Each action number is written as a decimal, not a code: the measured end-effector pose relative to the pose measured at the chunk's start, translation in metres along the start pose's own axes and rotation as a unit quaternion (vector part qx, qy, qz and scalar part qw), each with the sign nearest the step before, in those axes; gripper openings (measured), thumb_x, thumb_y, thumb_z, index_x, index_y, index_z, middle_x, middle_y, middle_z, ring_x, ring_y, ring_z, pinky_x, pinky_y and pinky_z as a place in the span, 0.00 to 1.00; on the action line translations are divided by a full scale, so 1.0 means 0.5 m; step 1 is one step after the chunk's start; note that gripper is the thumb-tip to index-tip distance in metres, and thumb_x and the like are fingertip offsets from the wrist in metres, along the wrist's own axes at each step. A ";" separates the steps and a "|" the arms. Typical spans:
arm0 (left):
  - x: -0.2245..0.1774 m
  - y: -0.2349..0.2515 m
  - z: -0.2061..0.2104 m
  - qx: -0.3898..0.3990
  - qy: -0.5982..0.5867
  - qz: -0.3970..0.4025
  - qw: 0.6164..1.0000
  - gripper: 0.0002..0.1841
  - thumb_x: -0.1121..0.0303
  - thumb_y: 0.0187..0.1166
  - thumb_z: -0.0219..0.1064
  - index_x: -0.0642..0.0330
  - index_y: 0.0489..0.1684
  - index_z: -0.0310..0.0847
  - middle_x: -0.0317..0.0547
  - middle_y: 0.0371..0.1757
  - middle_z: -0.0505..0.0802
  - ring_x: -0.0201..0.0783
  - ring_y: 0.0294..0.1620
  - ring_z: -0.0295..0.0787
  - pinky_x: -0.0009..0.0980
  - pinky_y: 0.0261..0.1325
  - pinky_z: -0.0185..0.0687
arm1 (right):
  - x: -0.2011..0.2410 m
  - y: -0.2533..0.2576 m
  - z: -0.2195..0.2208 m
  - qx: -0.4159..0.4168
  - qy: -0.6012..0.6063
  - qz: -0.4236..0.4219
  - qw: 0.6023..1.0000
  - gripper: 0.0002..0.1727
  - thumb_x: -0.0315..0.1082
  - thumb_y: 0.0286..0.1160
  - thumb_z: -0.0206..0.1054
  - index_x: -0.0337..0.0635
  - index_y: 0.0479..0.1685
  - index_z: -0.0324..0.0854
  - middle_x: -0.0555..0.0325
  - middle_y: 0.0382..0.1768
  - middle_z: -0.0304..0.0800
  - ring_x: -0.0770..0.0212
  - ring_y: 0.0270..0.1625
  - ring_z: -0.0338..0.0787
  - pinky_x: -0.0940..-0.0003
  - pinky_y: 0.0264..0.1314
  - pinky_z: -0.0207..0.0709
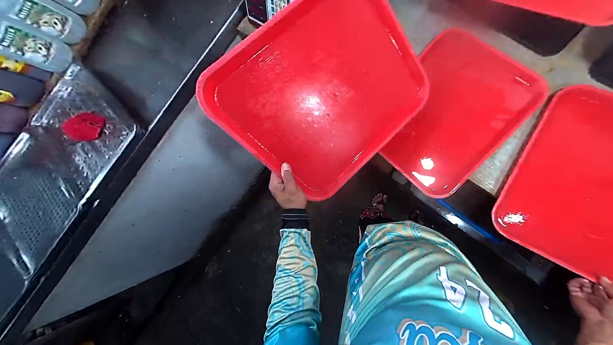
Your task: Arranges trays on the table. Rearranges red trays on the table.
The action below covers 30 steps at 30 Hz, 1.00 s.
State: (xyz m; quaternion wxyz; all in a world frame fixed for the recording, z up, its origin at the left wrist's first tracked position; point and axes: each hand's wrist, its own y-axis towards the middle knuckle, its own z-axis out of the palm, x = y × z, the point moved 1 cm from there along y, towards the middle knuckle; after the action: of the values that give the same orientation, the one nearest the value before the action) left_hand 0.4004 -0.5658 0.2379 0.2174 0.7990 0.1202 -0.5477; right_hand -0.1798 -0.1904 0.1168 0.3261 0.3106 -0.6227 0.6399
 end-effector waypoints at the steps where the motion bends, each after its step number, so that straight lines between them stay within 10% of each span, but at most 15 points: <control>1: -0.006 0.000 0.007 0.009 -0.001 0.010 1.000 0.16 0.61 0.91 0.52 0.62 0.52 0.83 0.35 0.37 0.93 0.24 0.40 0.92 0.30 0.50 0.91 | 0.000 0.005 -0.003 0.000 0.008 0.003 1.000 0.10 0.32 0.86 0.59 0.52 0.59 0.67 0.65 0.37 0.82 0.71 0.33 0.87 0.75 0.41 0.86; 9: -0.059 -0.092 0.077 0.130 -0.056 -0.115 0.983 0.17 0.67 0.91 0.54 0.74 0.61 0.78 0.47 0.44 0.94 0.34 0.45 0.95 0.38 0.55 0.94 | -0.030 -0.117 0.078 0.045 -0.053 0.072 0.995 0.22 0.60 0.90 0.46 0.54 0.51 0.75 0.70 0.29 0.89 0.74 0.27 0.87 0.76 0.30 0.83; 14: -0.137 -0.200 0.165 0.274 -0.159 -0.233 0.919 0.11 0.71 0.91 0.47 0.59 0.59 0.74 0.28 0.41 0.94 0.22 0.43 0.94 0.27 0.50 0.93 | -0.058 -0.141 0.148 0.007 -0.031 0.050 0.998 0.37 0.47 0.90 0.59 0.51 0.92 0.44 0.41 0.67 0.81 0.50 0.55 0.90 0.54 0.51 0.87; 21: -0.247 -0.305 0.253 0.464 -0.181 -0.244 0.832 0.12 0.74 0.88 0.46 0.58 0.55 0.76 0.33 0.39 0.98 0.29 0.41 0.97 0.32 0.48 0.96 | -0.119 -0.168 0.242 -0.008 0.016 0.090 0.996 0.42 0.31 0.84 0.65 0.47 0.91 0.40 0.37 0.54 0.82 0.51 0.37 0.90 0.55 0.37 0.87; 24: -0.308 -0.372 0.286 0.541 -0.195 -0.264 0.774 0.11 0.75 0.89 0.47 0.58 0.58 0.74 0.36 0.41 0.98 0.32 0.42 0.98 0.34 0.48 0.97 | -0.120 -0.237 0.267 0.023 0.020 0.060 0.998 0.35 0.31 0.85 0.64 0.39 0.87 0.51 0.36 0.57 0.85 0.49 0.47 0.93 0.51 0.44 0.90; 26: -0.345 -0.429 0.311 0.584 -0.198 -0.293 0.730 0.10 0.75 0.89 0.50 0.58 0.62 0.70 0.39 0.43 0.97 0.35 0.42 0.98 0.35 0.46 0.97 | -0.043 -0.334 0.253 0.073 -0.025 0.094 0.993 0.24 0.30 0.90 0.54 0.30 0.82 0.62 0.35 0.67 0.81 0.52 0.65 0.86 0.55 0.68 0.81; 30: -0.394 -0.569 0.369 0.650 -0.189 -0.333 0.656 0.15 0.72 0.86 0.56 0.65 0.67 0.66 0.54 0.42 0.96 0.44 0.34 0.97 0.39 0.33 0.96 | 0.143 -0.497 0.127 0.299 -0.308 0.047 0.902 0.21 0.28 0.94 0.46 0.26 0.76 0.71 0.40 0.74 0.80 0.61 0.76 0.79 0.71 0.81 0.68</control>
State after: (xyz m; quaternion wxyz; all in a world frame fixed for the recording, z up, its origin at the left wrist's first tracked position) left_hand 0.0532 -0.3956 0.3029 -0.5368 0.5221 -0.0522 -0.6607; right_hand -0.0230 -0.2488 0.3238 -0.0212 0.5456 -0.4852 0.6829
